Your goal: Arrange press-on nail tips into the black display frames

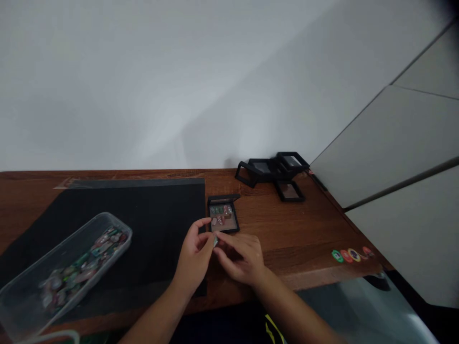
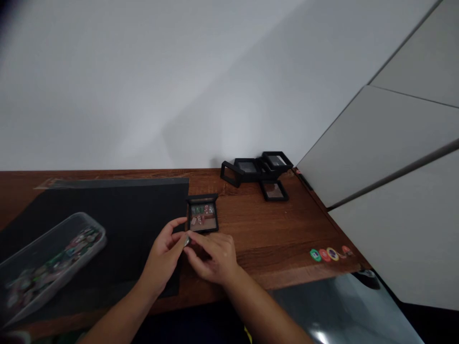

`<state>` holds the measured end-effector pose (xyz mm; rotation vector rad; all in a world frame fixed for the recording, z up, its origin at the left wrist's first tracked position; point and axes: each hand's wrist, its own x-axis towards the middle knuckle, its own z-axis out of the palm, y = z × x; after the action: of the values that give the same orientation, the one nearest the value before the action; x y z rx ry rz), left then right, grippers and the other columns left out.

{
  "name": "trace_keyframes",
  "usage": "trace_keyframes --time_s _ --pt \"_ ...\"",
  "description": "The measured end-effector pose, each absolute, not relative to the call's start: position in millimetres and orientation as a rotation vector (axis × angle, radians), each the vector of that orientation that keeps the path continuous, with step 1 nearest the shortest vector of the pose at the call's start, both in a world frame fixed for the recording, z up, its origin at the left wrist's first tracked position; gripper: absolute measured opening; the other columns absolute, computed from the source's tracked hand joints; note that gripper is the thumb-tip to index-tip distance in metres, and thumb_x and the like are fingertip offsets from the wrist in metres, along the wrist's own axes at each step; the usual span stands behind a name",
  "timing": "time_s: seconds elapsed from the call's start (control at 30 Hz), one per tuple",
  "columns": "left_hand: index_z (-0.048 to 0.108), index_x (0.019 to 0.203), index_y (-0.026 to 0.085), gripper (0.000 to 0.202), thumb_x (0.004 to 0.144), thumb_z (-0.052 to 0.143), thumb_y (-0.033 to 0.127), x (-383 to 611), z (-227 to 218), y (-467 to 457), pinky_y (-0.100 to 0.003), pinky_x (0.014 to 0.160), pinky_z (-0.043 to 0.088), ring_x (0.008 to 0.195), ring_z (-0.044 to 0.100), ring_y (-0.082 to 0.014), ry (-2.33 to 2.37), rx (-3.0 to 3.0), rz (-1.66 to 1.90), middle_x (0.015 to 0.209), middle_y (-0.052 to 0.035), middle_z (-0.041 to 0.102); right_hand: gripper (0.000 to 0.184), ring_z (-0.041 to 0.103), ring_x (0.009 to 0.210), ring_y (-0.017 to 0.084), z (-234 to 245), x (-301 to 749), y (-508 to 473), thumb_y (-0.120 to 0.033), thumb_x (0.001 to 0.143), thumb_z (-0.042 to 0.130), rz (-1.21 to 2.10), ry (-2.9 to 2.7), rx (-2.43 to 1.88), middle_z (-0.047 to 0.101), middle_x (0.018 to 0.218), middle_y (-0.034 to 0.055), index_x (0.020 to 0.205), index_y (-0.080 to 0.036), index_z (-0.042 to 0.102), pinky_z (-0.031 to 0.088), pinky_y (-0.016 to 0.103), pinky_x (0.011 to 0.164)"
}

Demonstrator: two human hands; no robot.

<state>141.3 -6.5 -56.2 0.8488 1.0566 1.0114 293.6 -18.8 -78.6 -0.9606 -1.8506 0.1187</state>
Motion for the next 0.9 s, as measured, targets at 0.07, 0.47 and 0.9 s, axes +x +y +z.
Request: trace_keyframes --time_s 0.07,0.47,0.9 --pt "0.048 0.128 0.018 0.057 0.082 0.073 0.043 139.1 -55.7 -8.8 -0.031 0.08 0.053 0.083 0.072 -0.0203 1.041 0.898 1.003 0.087 -0.0047 0.076 0.042 0.069 0.057 0.013 -77.1 293.8 -19.0 -0.017 0.084 0.072 0.092 -1.869 -0.954 0.078 0.08 0.0001 0.125 -0.022 0.064 0.051 0.025 0.057" --pt "0.042 0.135 0.018 0.059 0.09 0.064 0.048 131.3 -60.7 -15.0 -0.037 0.107 0.043 0.11 0.067 -0.0241 0.904 0.946 0.971 0.108 -0.0095 0.076 0.039 0.062 0.05 0.007 -82.6 295.4 -15.9 -0.015 0.085 0.069 0.388 -1.774 -0.98 0.07 0.068 -0.0043 0.122 -0.023 0.065 0.051 0.018 0.057" --pt "0.051 0.136 0.023 0.052 0.095 0.056 0.056 129.8 -68.3 -16.6 -0.038 0.107 0.044 0.116 0.065 -0.0229 1.033 0.982 0.95 0.126 -0.0095 0.07 0.033 0.061 0.056 0.009 -84.4 300.0 -12.1 -0.02 0.093 0.06 0.582 -1.855 -1.149 0.065 0.067 -0.0038 0.126 -0.021 0.065 0.048 0.019 0.059"
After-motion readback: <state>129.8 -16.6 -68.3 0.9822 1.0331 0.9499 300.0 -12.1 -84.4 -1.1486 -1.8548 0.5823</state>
